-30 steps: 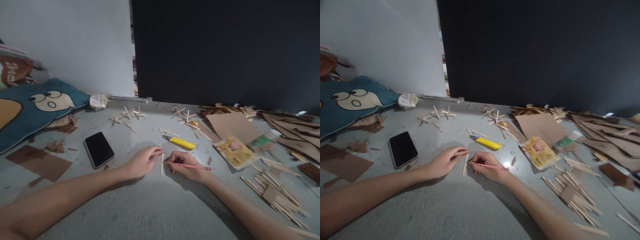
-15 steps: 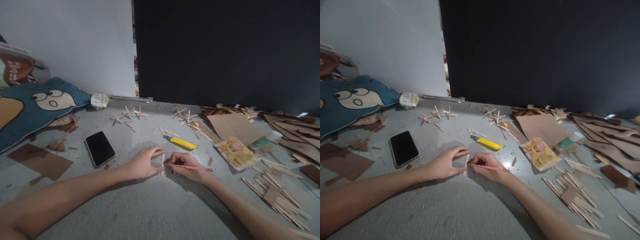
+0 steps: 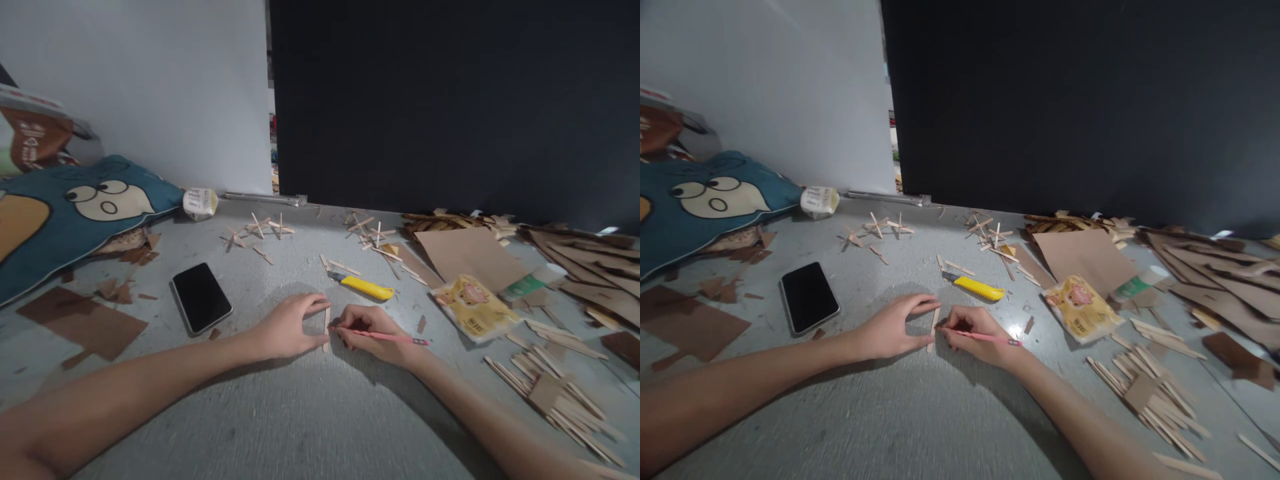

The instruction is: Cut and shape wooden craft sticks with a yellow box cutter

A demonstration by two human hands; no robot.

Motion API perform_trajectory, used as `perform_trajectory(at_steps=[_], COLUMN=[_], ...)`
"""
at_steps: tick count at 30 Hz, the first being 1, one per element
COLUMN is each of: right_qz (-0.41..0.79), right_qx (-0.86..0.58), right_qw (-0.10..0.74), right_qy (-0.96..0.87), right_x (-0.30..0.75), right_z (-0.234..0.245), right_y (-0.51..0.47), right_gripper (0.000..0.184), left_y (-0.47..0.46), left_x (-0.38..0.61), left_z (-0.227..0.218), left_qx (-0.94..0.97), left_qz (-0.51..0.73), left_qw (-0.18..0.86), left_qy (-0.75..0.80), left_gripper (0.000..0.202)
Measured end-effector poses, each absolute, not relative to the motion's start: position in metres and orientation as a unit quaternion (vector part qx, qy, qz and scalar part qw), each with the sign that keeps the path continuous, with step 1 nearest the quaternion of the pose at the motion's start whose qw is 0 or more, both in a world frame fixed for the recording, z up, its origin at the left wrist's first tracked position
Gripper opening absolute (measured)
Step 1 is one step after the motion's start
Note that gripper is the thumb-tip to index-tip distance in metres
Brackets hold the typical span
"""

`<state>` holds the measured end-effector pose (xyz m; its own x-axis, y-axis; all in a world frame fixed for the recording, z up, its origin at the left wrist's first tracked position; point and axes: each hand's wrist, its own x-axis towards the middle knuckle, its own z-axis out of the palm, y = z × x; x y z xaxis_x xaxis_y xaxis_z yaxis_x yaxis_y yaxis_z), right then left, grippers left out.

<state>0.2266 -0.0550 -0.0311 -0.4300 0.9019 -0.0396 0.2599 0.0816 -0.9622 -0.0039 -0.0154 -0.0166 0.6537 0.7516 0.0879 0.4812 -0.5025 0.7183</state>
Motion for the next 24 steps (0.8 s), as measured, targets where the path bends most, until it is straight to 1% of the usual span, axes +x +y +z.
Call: perform_trajectory(at_steps=[5,14,24], right_qz=[0.522,0.52,0.507], right_qx=[-0.44,-0.436,-0.443], right_qw=[0.315,0.305,0.306], right_qy=[-0.659,-0.669,-0.673], right_x=[0.2266,0.2264,0.2252], right_z=[-0.0317,-0.0297,-0.0298], right_y=[-0.055,-0.057,-0.057], right_gripper=[0.038,0.036,0.036], left_y=[-0.0157,-0.0158,-0.0154], left_x=[-0.0045,-0.0034,-0.0045], left_z=[-0.0165,-0.015,-0.0179], left_qx=[0.841,0.844,0.843], left_qz=[0.191,0.194,0.197], left_qw=[0.346,0.344,0.344], left_qy=[0.369,0.363,0.363], left_gripper=[0.068,0.064,0.066])
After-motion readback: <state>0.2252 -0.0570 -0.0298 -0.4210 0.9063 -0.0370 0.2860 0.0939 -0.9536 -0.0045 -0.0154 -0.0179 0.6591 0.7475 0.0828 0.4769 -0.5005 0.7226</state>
